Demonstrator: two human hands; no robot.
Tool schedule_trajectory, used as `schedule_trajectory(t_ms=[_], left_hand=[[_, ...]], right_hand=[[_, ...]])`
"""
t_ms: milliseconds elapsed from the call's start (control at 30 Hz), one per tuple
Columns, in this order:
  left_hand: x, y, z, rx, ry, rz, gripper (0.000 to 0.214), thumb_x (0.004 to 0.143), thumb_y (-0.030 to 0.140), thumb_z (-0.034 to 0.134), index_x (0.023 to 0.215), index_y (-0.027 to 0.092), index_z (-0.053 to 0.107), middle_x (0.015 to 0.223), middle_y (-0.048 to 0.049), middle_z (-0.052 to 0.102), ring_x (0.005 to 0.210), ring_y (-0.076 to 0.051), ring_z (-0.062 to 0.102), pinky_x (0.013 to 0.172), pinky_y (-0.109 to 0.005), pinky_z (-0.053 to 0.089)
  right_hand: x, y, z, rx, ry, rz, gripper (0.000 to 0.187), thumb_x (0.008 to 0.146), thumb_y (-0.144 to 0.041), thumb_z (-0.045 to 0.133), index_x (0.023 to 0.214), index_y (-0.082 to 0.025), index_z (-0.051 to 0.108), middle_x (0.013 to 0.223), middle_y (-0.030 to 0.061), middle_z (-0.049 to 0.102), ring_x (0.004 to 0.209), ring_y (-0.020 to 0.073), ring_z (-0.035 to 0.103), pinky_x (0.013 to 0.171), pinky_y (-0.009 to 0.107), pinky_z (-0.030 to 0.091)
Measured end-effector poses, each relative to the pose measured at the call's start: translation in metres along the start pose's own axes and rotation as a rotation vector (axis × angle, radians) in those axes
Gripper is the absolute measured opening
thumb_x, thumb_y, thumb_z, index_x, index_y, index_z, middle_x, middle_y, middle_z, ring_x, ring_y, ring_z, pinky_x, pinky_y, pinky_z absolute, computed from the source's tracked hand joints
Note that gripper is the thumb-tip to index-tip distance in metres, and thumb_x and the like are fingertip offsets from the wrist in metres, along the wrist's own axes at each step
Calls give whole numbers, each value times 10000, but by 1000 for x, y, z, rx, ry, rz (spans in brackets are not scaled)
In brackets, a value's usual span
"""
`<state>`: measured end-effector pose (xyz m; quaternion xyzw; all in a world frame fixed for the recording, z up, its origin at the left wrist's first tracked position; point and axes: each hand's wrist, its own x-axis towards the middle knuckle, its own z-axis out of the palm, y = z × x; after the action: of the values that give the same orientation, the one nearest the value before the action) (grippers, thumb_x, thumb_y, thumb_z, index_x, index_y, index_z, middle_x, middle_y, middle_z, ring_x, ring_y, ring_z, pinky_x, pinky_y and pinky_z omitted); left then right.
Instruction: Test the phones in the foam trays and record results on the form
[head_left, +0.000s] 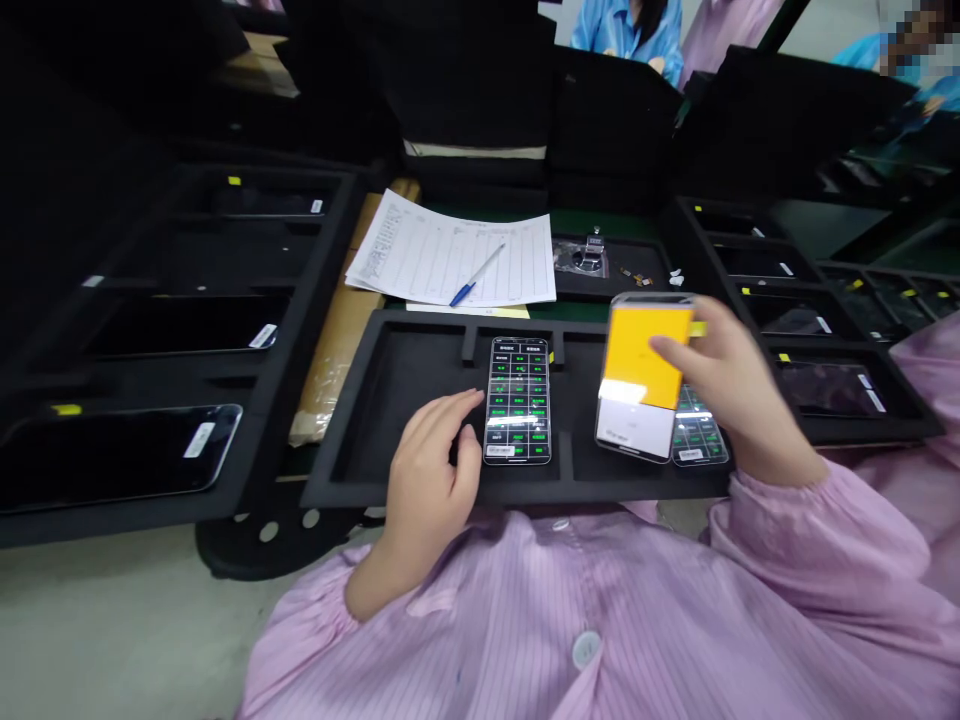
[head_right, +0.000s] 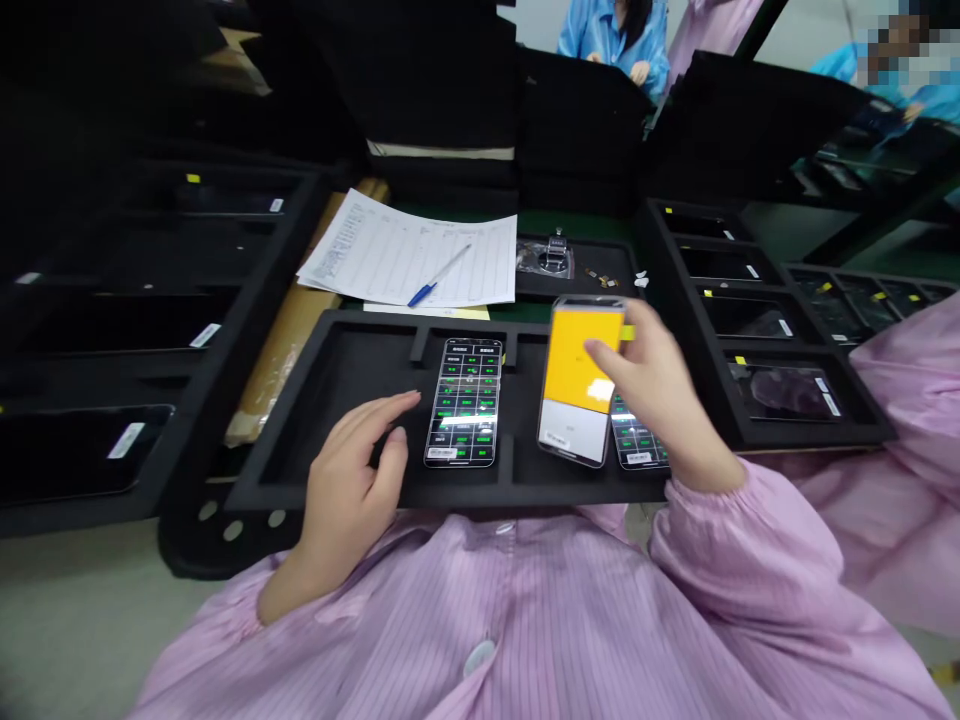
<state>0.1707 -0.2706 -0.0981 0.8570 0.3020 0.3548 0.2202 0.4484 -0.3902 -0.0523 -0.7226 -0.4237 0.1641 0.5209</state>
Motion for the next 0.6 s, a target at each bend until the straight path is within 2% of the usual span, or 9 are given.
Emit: schedule_trajectory(t_ms=[100,167,233,300,367,467,600], left_hand=[[0,-2,-2,41,-28,38,323,953,161,435,1178,101,660,1188,-125,700,1159,-233,617,1055,-399,473],[-1,-3,-4,56,-46,71,319,949,152,441,1177,100,657,1204,-132,694,1171,-239,610,1063,-404,464],[-3,-5,-6,71,-56,111,319,943,141,448,1187,98,650,1222,-142,686,1186,-248,602,1073,-415,456],[-4,-7,-8,90,-70,150,322,933,130,458,1196,99,641,1238,-153,677,1200,-261,596,1076,-429,452],[-6,-9,-10,108,-79,181,325,919,118,471,1199,106,636,1249,-159,670,1207,-274,595,1072,-445,455],[-9,-11,-13,122,-77,247,339,892,98,488,1200,118,629,1251,-165,665,1206,-294,598,1063,-467,462],[-12,-10,-15,146,-98,352,346,853,82,511,1177,103,630,1237,-189,665,1196,-327,599,1029,-489,481]], right_hand=[[19,9,19,94,-214,345,184,824,-295,711,964,-238,606,839,42,734,763,247,733,603,370,632],[19,14,25,104,-295,456,205,857,-348,670,1005,-219,611,926,88,751,850,280,743,634,409,643],[7,14,23,-17,-218,339,300,873,-383,651,1113,-206,619,1119,135,730,1048,321,708,782,486,638],[-16,8,18,-235,-36,95,352,890,-360,630,1207,-209,609,1266,148,676,1198,333,637,939,545,580],[-43,1,18,-390,50,-143,331,931,-281,556,1253,-216,596,1316,135,652,1246,304,607,1026,542,530],[-78,-1,26,-447,-47,-351,342,945,-161,463,1259,-224,585,1243,106,692,1221,257,624,1034,503,534],[-96,7,40,-472,-123,-438,406,905,-90,435,1274,-210,556,1207,96,706,1266,249,593,1104,545,467]])
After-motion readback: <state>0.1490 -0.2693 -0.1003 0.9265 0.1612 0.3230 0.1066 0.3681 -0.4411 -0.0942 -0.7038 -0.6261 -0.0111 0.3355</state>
